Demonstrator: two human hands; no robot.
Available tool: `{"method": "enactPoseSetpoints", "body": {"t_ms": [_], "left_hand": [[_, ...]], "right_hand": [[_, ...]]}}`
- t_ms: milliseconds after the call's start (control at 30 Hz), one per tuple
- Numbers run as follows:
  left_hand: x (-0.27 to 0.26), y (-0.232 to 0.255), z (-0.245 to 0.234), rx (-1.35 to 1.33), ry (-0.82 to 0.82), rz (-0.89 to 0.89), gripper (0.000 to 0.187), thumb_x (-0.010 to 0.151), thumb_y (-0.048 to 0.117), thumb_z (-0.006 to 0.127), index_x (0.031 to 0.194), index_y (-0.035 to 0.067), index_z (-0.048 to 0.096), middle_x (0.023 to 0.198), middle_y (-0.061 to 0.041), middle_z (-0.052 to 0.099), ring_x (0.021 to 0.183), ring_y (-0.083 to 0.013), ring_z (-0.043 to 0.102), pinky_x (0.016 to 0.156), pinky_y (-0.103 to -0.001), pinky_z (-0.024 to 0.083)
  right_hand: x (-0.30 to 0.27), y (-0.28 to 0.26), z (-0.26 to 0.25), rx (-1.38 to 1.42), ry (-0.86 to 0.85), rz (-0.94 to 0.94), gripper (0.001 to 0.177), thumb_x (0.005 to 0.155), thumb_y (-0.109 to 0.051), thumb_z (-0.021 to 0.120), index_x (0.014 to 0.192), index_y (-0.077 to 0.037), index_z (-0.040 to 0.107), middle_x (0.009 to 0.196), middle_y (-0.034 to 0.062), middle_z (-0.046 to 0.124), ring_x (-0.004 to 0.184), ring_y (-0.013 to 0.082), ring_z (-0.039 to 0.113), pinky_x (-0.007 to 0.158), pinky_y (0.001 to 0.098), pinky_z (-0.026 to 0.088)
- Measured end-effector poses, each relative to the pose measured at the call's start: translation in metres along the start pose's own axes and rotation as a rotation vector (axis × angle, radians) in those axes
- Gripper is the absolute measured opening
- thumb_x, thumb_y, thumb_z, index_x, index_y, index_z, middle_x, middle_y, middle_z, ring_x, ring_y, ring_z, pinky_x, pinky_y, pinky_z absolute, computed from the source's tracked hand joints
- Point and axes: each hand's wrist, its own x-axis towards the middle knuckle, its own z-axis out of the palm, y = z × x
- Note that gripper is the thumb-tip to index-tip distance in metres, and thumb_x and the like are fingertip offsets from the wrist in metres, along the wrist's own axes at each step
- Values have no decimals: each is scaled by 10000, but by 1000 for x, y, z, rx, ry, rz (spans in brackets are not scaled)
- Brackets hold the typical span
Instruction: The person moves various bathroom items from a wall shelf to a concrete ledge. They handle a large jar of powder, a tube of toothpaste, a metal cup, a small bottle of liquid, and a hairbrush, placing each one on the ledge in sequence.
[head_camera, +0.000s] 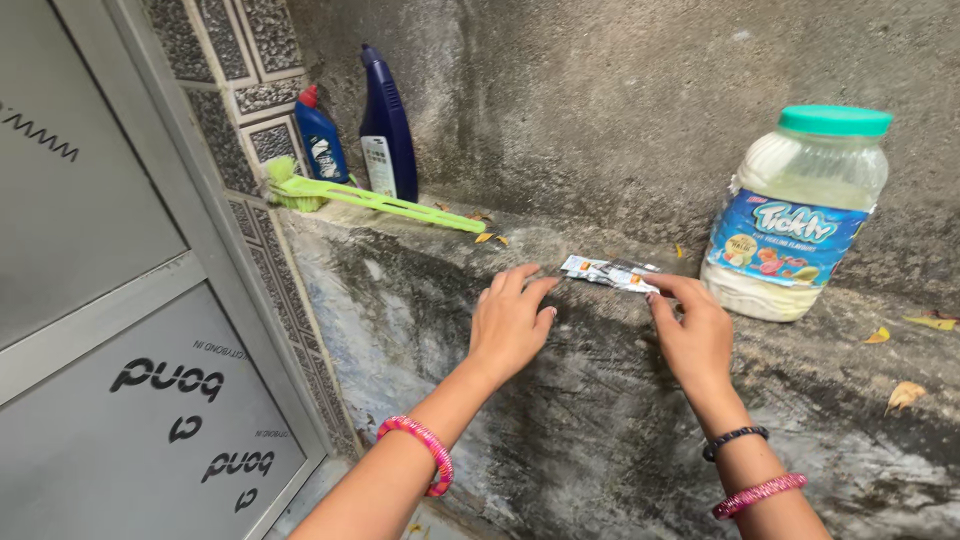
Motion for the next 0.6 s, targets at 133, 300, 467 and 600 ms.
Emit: {"method": "enactPoseSetpoints", "body": {"t_ms": [133, 300, 467, 600], "left_hand": [[-39, -3, -63, -68, 40, 8, 393, 873, 180, 721, 1260, 134, 669, 1366, -87, 588, 1228, -322, 552, 1007, -456, 464], [-108, -12, -147, -145, 64, -74, 396, 896, 150, 704, 1289, 133, 661, 1387, -95, 595, 1207, -326, 575, 1001, -435, 477], [-170, -24, -223, -114, 148, -93, 418, 897, 122, 702, 1313, 113, 653, 1374, -109, 603, 1236, -333, 571, 1033, -431, 473], [-211, -30, -269, -82, 206, -181, 417, 894, 114, 708, 1309, 108, 658, 1393, -114, 597, 1243, -329, 571, 1025, -415, 480]], "right_hand": [[-33, -40, -8, 187, -21, 65, 215, 962, -125, 661, 1155, -114, 757, 1143, 58, 734, 987, 171, 713, 833, 300, 550], [-84, -94, -10, 379, -60, 227, 204, 993, -86, 678, 1181, -66, 754, 1117, 61, 721, 989, 117, 678, 862, 254, 519], [-130, -157, 4, 625, -83, 244, 211, 996, -52, 660, 1193, -27, 730, 1154, 38, 726, 1072, 99, 676, 939, 233, 524], [-157, -211, 26, 707, -126, 284, 216, 998, -42, 654, 1200, -31, 730, 1143, 36, 735, 1062, 102, 681, 926, 237, 527]]}}
